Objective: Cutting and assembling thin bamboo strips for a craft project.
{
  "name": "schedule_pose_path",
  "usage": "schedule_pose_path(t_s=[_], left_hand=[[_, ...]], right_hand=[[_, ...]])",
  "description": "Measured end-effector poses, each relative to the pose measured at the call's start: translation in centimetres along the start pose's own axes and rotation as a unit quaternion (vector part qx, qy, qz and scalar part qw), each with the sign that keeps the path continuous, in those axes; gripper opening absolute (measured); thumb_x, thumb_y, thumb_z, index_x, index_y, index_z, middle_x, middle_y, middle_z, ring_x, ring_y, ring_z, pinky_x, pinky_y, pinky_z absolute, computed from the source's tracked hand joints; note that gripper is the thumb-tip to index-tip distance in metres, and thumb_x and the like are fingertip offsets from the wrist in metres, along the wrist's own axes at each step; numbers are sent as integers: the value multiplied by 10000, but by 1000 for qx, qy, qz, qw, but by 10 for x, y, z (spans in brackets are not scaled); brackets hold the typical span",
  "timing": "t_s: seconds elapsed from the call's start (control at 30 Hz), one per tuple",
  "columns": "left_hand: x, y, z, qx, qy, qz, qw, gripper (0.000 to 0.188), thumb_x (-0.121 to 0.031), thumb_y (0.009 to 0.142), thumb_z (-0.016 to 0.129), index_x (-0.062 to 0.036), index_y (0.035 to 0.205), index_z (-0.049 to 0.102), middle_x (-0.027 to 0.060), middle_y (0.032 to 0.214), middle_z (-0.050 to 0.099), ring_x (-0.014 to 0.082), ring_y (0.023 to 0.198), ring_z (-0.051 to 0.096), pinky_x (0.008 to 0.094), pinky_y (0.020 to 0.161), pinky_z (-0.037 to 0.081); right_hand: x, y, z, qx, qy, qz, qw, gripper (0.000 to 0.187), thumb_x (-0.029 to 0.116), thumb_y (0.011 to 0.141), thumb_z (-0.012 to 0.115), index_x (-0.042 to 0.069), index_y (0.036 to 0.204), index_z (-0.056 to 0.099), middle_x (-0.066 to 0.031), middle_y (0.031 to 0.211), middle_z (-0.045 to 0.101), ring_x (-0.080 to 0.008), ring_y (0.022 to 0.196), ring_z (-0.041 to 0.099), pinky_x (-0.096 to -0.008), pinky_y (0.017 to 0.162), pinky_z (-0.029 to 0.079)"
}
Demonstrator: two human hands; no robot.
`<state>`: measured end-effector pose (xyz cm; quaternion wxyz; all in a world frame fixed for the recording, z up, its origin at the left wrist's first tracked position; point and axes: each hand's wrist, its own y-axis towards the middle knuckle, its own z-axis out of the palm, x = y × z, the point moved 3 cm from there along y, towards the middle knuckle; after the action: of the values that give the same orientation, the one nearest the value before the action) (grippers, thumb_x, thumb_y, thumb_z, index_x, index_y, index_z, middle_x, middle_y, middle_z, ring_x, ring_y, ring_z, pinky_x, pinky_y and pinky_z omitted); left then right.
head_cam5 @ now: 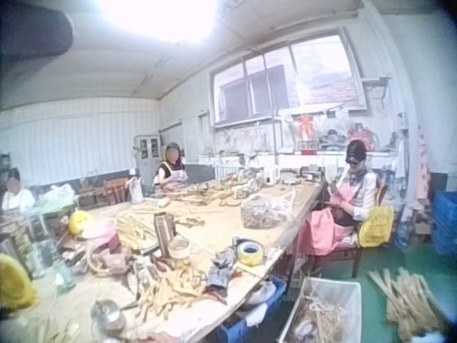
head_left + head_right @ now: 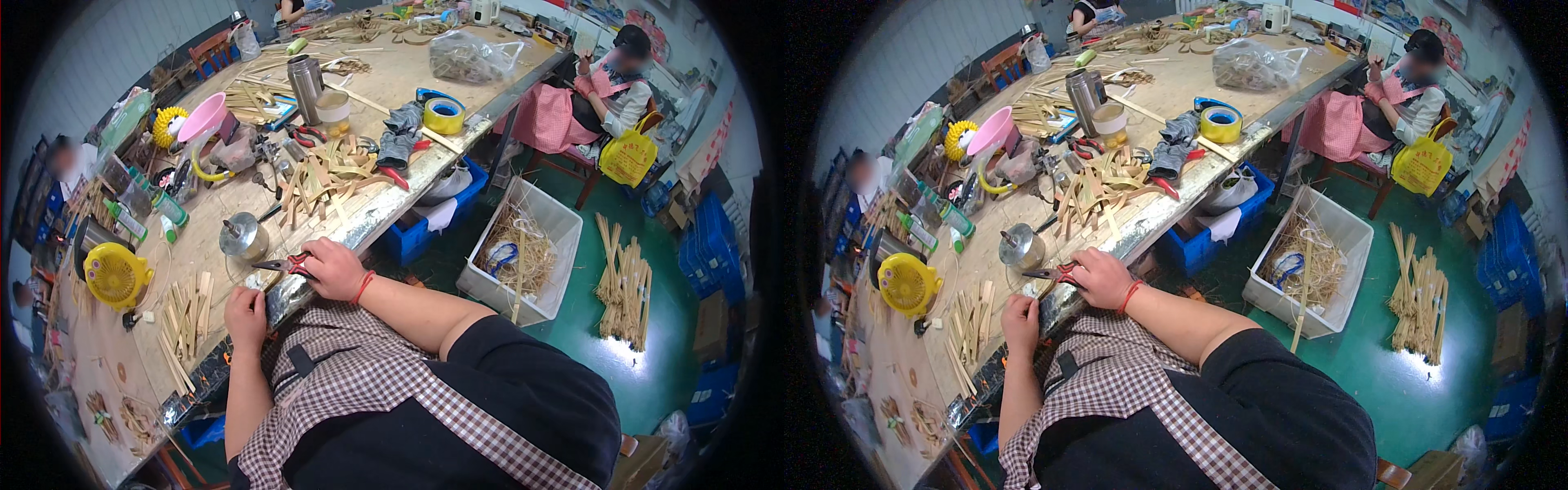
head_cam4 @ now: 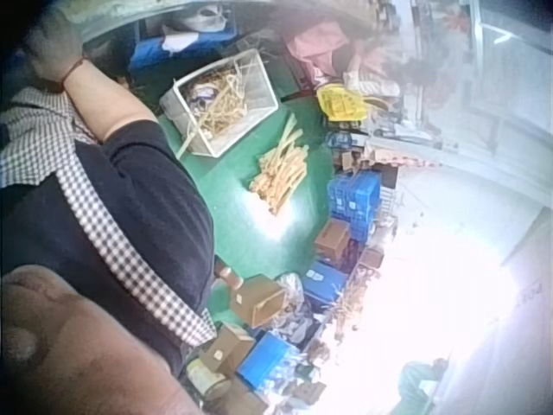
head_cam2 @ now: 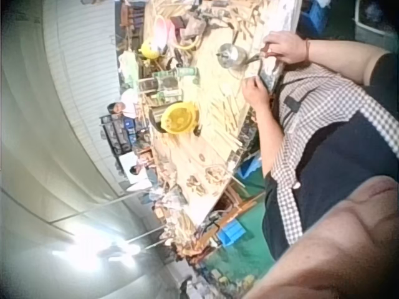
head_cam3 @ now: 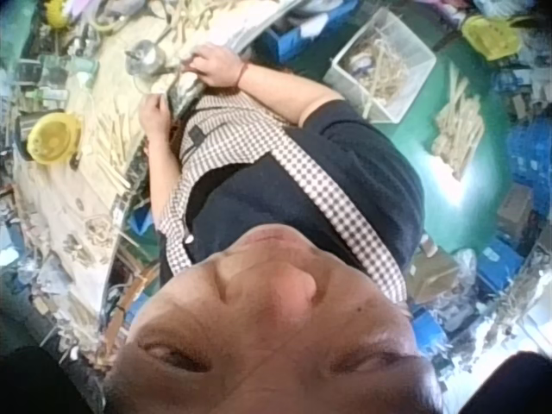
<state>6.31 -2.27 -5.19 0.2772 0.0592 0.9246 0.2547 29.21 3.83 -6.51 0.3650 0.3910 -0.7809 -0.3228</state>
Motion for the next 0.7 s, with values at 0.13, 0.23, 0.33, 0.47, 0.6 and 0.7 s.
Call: schedule_pose_path(t_s=[0.13, 0.23, 0.33, 0.47, 0.6, 0.7], left_hand=[[3, -3, -1, 1, 1, 8, 1000, 59, -31, 818, 680, 19, 813, 650, 126, 792, 598, 281, 721, 608, 354, 669, 486], [3, -6, -4, -1, 42, 10, 999, 74, -56, 831, 669, 12, 809, 649, 133, 791, 597, 308, 734, 605, 374, 680, 487], [6, -6, -3, -11, 37, -1, 999, 95, -88, 853, 642, -2, 815, 625, 154, 788, 583, 346, 750, 595, 402, 683, 477], [14, 0, 2, -53, 20, -5, 998, 79, -93, 835, 655, -18, 820, 637, 157, 824, 616, 367, 796, 600, 436, 708, 486], [8, 0, -2, -62, -8, -22, 998, 75, -84, 867, 629, -10, 854, 631, 156, 819, 608, 353, 800, 602, 407, 715, 481], [2, 1, -6, -53, -3, -18, 998, 76, -78, 867, 623, -6, 842, 625, 154, 825, 615, 356, 793, 601, 406, 713, 482]], right_hand=[[2, -1, 1, 6, 5, 1, 1000, 270, 137, 675, 710, 29, 880, 573, -149, 1091, 581, -335, 929, 579, -419, 760, 508], [2, -1, 5, 8, 14, -3, 1000, 259, 128, 684, 700, 44, 904, 592, -146, 1081, 584, -336, 919, 580, -425, 762, 506], [6, 7, -2, 9, 42, 8, 999, 268, 90, 703, 669, 81, 970, 641, -147, 1043, 597, -354, 904, 584, -430, 775, 508], [-8, 11, -6, 6, 145, 144, 979, 278, 92, 818, 651, 9, 1082, 629, -185, 1079, 589, -378, 999, 595, -417, 848, 501], [-4, 12, -7, 28, 184, 188, 964, 173, 108, 862, 654, -16, 975, 611, -161, 1069, 583, -309, 946, 607, -356, 843, 482], [2, 14, -5, 56, 162, 181, 969, 165, 112, 856, 661, -19, 948, 619, -164, 1032, 601, -307, 920, 611, -362, 817, 489]])
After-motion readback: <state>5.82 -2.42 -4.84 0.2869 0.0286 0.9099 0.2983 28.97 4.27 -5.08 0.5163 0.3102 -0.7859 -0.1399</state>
